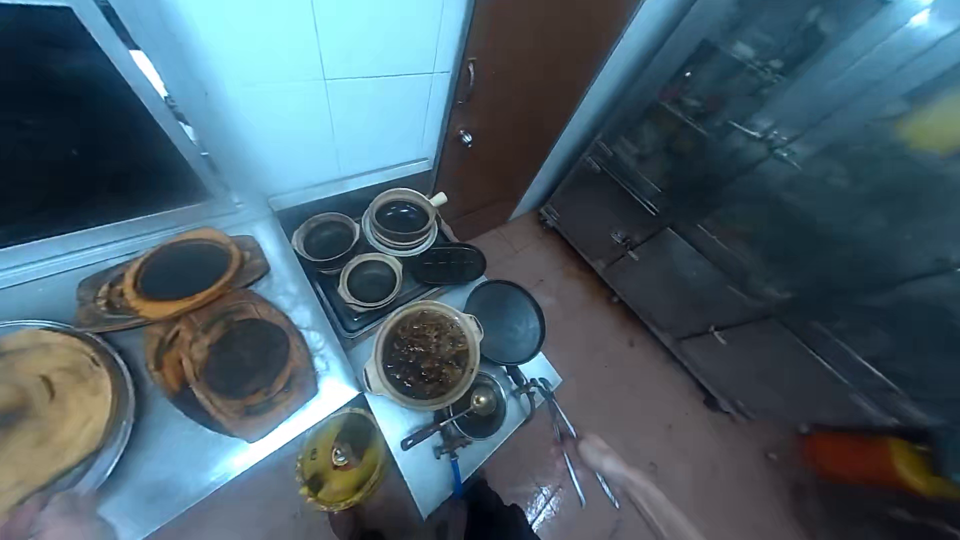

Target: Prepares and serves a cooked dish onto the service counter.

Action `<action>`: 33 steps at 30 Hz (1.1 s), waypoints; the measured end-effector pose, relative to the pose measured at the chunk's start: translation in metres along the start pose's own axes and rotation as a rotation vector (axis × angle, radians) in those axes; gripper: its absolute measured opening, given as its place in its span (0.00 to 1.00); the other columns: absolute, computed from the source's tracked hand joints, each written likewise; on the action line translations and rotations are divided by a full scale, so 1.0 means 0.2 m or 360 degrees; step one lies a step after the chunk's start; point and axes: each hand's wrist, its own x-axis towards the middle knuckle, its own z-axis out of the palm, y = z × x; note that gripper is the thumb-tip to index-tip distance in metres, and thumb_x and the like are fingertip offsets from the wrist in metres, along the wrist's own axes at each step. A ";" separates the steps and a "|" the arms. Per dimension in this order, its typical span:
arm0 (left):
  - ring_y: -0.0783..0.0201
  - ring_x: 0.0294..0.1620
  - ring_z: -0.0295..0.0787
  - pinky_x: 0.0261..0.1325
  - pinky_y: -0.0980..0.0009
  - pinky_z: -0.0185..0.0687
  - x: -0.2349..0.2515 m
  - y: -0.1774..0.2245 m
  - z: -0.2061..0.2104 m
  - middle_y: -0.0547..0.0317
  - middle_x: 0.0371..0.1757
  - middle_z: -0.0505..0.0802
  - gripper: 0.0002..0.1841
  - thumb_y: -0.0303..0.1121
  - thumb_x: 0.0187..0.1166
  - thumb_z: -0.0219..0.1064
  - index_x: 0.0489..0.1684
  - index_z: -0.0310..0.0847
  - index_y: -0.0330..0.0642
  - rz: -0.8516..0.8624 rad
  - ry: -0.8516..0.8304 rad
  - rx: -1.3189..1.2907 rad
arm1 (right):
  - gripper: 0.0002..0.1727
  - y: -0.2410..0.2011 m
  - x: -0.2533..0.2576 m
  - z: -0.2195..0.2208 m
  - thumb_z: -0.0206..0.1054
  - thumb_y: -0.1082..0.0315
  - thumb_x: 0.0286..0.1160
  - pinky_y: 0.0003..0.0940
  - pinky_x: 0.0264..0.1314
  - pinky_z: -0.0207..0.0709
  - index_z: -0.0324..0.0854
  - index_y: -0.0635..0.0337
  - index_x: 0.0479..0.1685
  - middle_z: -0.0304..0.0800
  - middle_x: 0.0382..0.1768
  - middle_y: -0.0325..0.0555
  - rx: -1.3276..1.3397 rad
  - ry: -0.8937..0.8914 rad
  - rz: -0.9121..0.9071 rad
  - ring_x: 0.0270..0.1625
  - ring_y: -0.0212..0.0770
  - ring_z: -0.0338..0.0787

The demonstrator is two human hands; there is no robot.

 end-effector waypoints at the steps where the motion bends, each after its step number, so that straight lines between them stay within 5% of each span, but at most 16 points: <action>1: 0.61 0.48 0.93 0.54 0.60 0.92 -0.21 0.03 0.06 0.44 0.54 0.91 0.22 0.36 0.88 0.60 0.71 0.73 0.24 0.0191 -0.0176 -0.0111 | 0.16 0.00 0.11 -0.11 0.59 0.65 0.87 0.36 0.37 0.86 0.77 0.62 0.67 0.95 0.45 0.49 -0.0069 0.0021 0.0042 0.37 0.40 0.94; 3: 0.61 0.34 0.95 0.40 0.59 0.96 -0.73 0.13 0.22 0.50 0.39 0.95 0.18 0.34 0.92 0.55 0.63 0.77 0.24 0.0270 -0.0693 -0.0248 | 0.18 0.00 0.32 -0.28 0.61 0.65 0.86 0.36 0.42 0.85 0.75 0.61 0.70 0.93 0.50 0.48 -0.0250 0.0023 0.0070 0.40 0.39 0.92; 7: 0.61 0.42 0.98 0.49 0.58 0.96 -1.81 0.26 0.84 0.55 0.49 0.98 0.15 0.39 0.88 0.62 0.61 0.89 0.41 -0.0051 -0.1671 0.0328 | 0.28 -0.04 0.61 -0.53 0.62 0.64 0.85 0.40 0.50 0.85 0.65 0.56 0.83 0.88 0.54 0.49 -0.0589 -0.0168 -0.0146 0.45 0.40 0.90; 10: 0.55 0.59 0.94 0.68 0.51 0.86 -2.28 0.28 1.36 0.54 0.61 0.95 0.20 0.43 0.89 0.57 0.74 0.84 0.52 0.0377 -0.1912 0.1051 | 0.27 -0.11 0.66 -0.58 0.60 0.61 0.86 0.46 0.47 0.85 0.66 0.53 0.83 0.87 0.51 0.53 -0.0896 -0.0268 -0.0254 0.42 0.45 0.89; 12: 0.44 0.64 0.90 0.65 0.43 0.86 -2.46 0.31 1.64 0.47 0.70 0.89 0.22 0.34 0.86 0.56 0.78 0.79 0.48 0.0571 -0.1910 0.1401 | 0.24 -0.14 0.69 -0.59 0.58 0.55 0.87 0.52 0.48 0.86 0.72 0.53 0.78 0.88 0.53 0.56 -0.1096 -0.0217 -0.0320 0.43 0.51 0.91; 14: 0.38 0.64 0.89 0.60 0.40 0.87 -2.55 0.33 1.83 0.44 0.77 0.83 0.25 0.25 0.82 0.58 0.81 0.75 0.45 0.0590 -0.1932 0.1583 | 0.24 -0.15 0.72 -0.61 0.54 0.49 0.89 0.54 0.47 0.87 0.77 0.56 0.70 0.88 0.51 0.57 -0.1170 -0.0136 -0.0413 0.44 0.53 0.92; 16: 0.35 0.64 0.89 0.60 0.38 0.87 -2.56 0.33 1.92 0.40 0.81 0.78 0.25 0.28 0.83 0.57 0.81 0.72 0.40 0.0506 -0.1976 0.1649 | 0.25 -0.12 0.74 -0.60 0.55 0.46 0.89 0.55 0.51 0.84 0.82 0.59 0.62 0.89 0.47 0.57 -0.1163 -0.0060 -0.0487 0.45 0.53 0.90; 20: 0.34 0.68 0.85 0.64 0.37 0.84 -2.52 0.31 2.01 0.35 0.72 0.85 0.20 0.30 0.85 0.55 0.72 0.79 0.37 0.0288 -0.2058 0.1722 | 0.28 -0.10 0.79 -0.58 0.59 0.41 0.86 0.57 0.54 0.81 0.87 0.60 0.46 0.90 0.40 0.56 -0.1278 0.0110 -0.0590 0.47 0.55 0.91; 33: 0.35 0.66 0.85 0.67 0.38 0.82 -2.45 0.26 2.02 0.32 0.62 0.88 0.14 0.29 0.82 0.60 0.57 0.85 0.31 0.0350 -0.2214 0.1396 | 0.26 -0.05 0.71 -0.71 0.62 0.45 0.84 0.56 0.36 0.82 0.89 0.62 0.42 0.89 0.28 0.52 -0.1064 0.0189 -0.0580 0.29 0.51 0.88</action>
